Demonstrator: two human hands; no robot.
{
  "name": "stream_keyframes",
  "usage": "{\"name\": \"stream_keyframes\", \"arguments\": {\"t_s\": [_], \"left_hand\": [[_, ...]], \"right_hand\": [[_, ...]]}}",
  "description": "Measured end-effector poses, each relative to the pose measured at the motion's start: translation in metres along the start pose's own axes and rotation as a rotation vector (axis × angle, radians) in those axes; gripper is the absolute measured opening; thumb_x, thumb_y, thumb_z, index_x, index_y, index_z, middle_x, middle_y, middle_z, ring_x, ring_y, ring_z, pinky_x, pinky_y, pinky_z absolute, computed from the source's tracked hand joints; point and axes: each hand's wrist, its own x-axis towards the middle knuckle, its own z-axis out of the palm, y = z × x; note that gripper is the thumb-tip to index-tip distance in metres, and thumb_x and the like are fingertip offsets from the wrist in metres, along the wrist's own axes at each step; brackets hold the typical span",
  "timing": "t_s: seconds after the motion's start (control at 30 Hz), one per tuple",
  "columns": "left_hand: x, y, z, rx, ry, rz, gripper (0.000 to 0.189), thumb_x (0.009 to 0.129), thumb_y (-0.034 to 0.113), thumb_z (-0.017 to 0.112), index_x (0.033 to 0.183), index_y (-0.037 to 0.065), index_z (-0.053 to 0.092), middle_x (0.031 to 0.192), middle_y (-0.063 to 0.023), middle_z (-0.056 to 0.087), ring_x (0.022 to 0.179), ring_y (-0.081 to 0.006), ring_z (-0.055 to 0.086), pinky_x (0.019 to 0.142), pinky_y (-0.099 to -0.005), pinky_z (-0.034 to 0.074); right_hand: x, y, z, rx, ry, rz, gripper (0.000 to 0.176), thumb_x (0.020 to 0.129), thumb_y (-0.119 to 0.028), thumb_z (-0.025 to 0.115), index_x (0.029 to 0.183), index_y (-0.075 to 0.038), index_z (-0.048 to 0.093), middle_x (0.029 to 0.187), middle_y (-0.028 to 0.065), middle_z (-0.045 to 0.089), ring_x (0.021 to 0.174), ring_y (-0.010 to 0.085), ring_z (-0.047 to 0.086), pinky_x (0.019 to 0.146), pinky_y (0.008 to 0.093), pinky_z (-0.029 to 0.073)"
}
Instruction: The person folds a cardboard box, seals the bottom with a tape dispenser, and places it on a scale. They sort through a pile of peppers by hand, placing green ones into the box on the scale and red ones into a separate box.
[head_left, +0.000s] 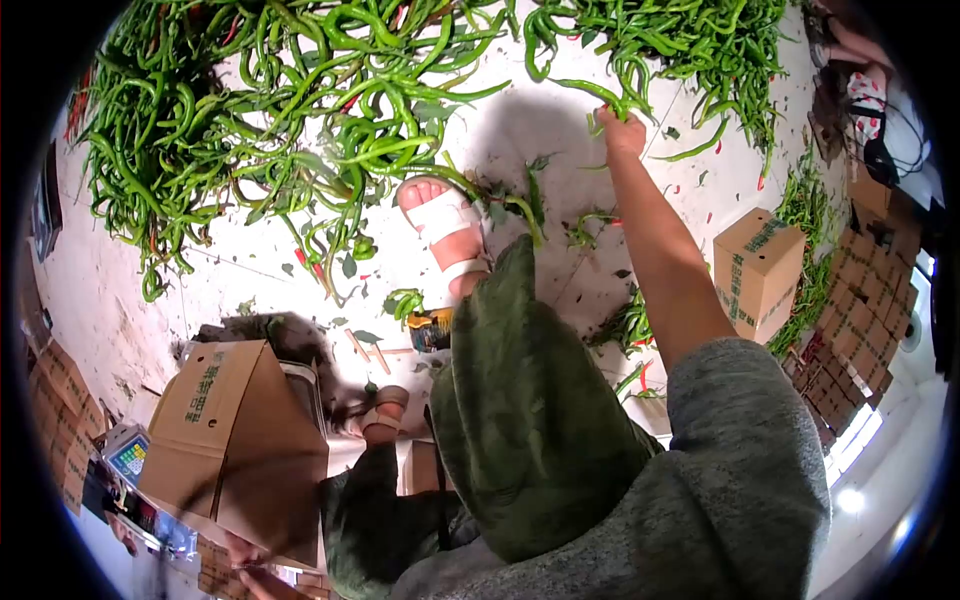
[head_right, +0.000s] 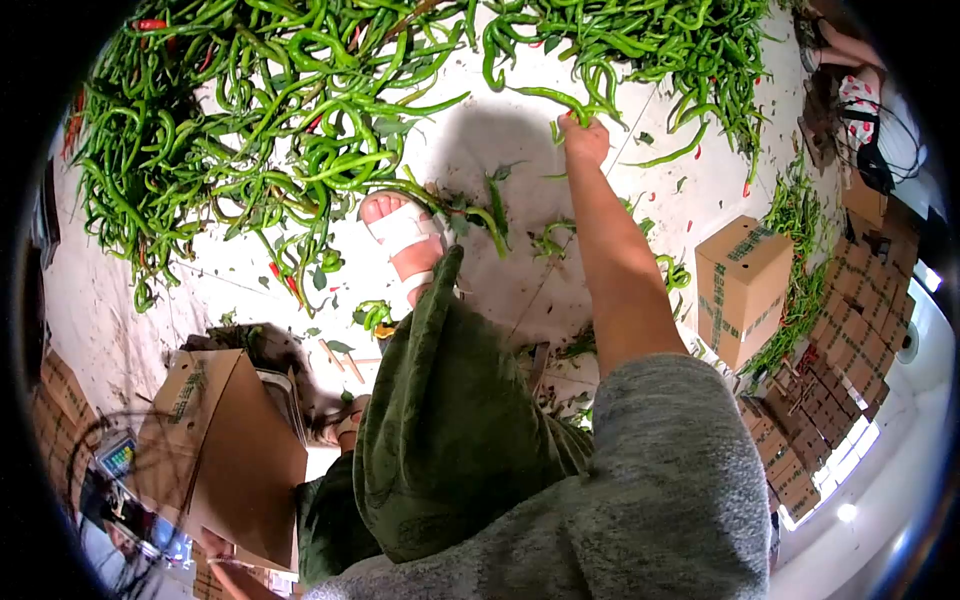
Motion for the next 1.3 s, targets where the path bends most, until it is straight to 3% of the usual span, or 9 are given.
{"name": "stream_keyframes", "arguments": {"t_s": [0.3,0.5,0.57,0.8,0.87,1.13,1.2,1.23,1.3], "left_hand": [[-0.001,0.142,0.018,-0.348,-0.255,0.478,0.045,0.089,0.03,0.049,0.121,-0.002,0.049,0.132,-0.0216,0.04,0.119,-0.0319,0.044,0.094,-0.0414,0.04],[-0.069,0.189,0.063,-0.216,-0.563,0.476,0.038,0.091,0.026,0.047,0.115,-0.002,0.053,0.116,-0.0196,0.053,0.101,-0.0265,0.055,0.086,-0.0328,0.043],[-0.088,0.198,0.087,-0.345,-0.664,0.483,0.032,0.089,0.023,0.05,0.107,-0.002,0.058,0.112,-0.0185,0.056,0.099,-0.0262,0.055,0.087,-0.0335,0.043],[-0.117,0.245,0.149,-0.464,-0.97,0.335,0.019,0.084,0.006,0.055,0.099,-0.004,0.061,0.101,-0.0144,0.062,0.097,-0.0214,0.057,0.087,-0.0294,0.041],[-0.12,0.241,0.17,-0.61,-1.101,0.163,0.02,0.086,0.005,0.055,0.103,-0.003,0.06,0.104,-0.011,0.061,0.097,-0.0167,0.055,0.086,-0.0276,0.041],[-0.145,0.266,0.25,-0.741,-1.437,-0.116,0.023,0.085,0.005,0.056,0.107,0.0,0.061,0.1,-0.0054,0.064,0.089,-0.0104,0.057,0.078,-0.023,0.043],[-0.159,0.276,0.264,-0.876,-1.547,-0.217,0.037,0.085,0.013,0.058,0.119,0.001,0.052,0.114,-0.0074,0.059,0.101,-0.0153,0.055,0.088,-0.0276,0.041],[-0.167,0.282,0.269,-0.983,-1.547,-0.263,0.043,0.085,0.016,0.059,0.124,0.001,0.047,0.118,-0.0082,0.056,0.106,-0.0173,0.053,0.091,-0.0296,0.04],[-0.172,0.278,0.29,-1.306,-1.682,-0.472,0.053,0.086,0.023,0.059,0.13,0.003,0.04,0.124,-0.0098,0.051,0.113,-0.0205,0.049,0.095,-0.0333,0.037]], "right_hand": [[-0.088,-0.029,0.005,0.055,-0.438,-0.536,0.033,0.079,-0.036,0.064,0.091,-0.005,0.065,0.075,0.0083,0.063,0.069,0.0173,0.057,0.066,0.0318,0.045],[0.04,-0.013,0.002,-0.391,0.407,-0.63,0.04,0.077,-0.027,0.057,0.115,-0.013,0.057,0.108,0.0205,0.054,0.103,0.0358,0.051,0.087,0.0438,0.042],[0.06,-0.027,0.0,-0.509,0.004,-0.185,0.05,0.078,-0.026,0.057,0.125,-0.013,0.045,0.111,0.0208,0.052,0.105,0.0361,0.051,0.088,0.0433,0.043],[-0.002,-0.013,0.023,-0.328,-0.208,-0.043,0.038,0.078,-0.027,0.059,0.103,-0.001,0.048,0.104,0.0212,0.057,0.095,0.0387,0.056,0.081,0.0437,0.045],[-0.018,0.053,0.056,-0.33,-0.216,-0.567,0.041,0.078,-0.026,0.06,0.107,0.001,0.048,0.102,0.023,0.057,0.095,0.0416,0.055,0.081,0.0461,0.044],[-0.176,-0.04,-0.001,0.07,-0.367,-0.584,0.02,0.085,-0.02,0.052,0.099,-0.006,0.053,0.087,0.0164,0.06,0.082,0.0339,0.059,0.068,0.0409,0.046],[-0.205,-0.069,-0.013,-0.134,-0.591,-0.641,0.024,0.085,-0.022,0.051,0.103,-0.006,0.054,0.092,0.0168,0.06,0.085,0.033,0.059,0.072,0.0403,0.047],[-0.209,-0.068,-0.003,0.086,-0.63,-1.175,0.027,0.084,-0.023,0.05,0.106,-0.008,0.054,0.099,0.0153,0.059,0.091,0.0327,0.059,0.076,0.0394,0.048],[-0.238,-0.08,0.0,-0.05,-1.05,-1.091,0.027,0.077,-0.015,0.058,0.102,-0.005,0.059,0.109,0.0113,0.055,0.103,0.029,0.054,0.084,0.0389,0.046]]}}
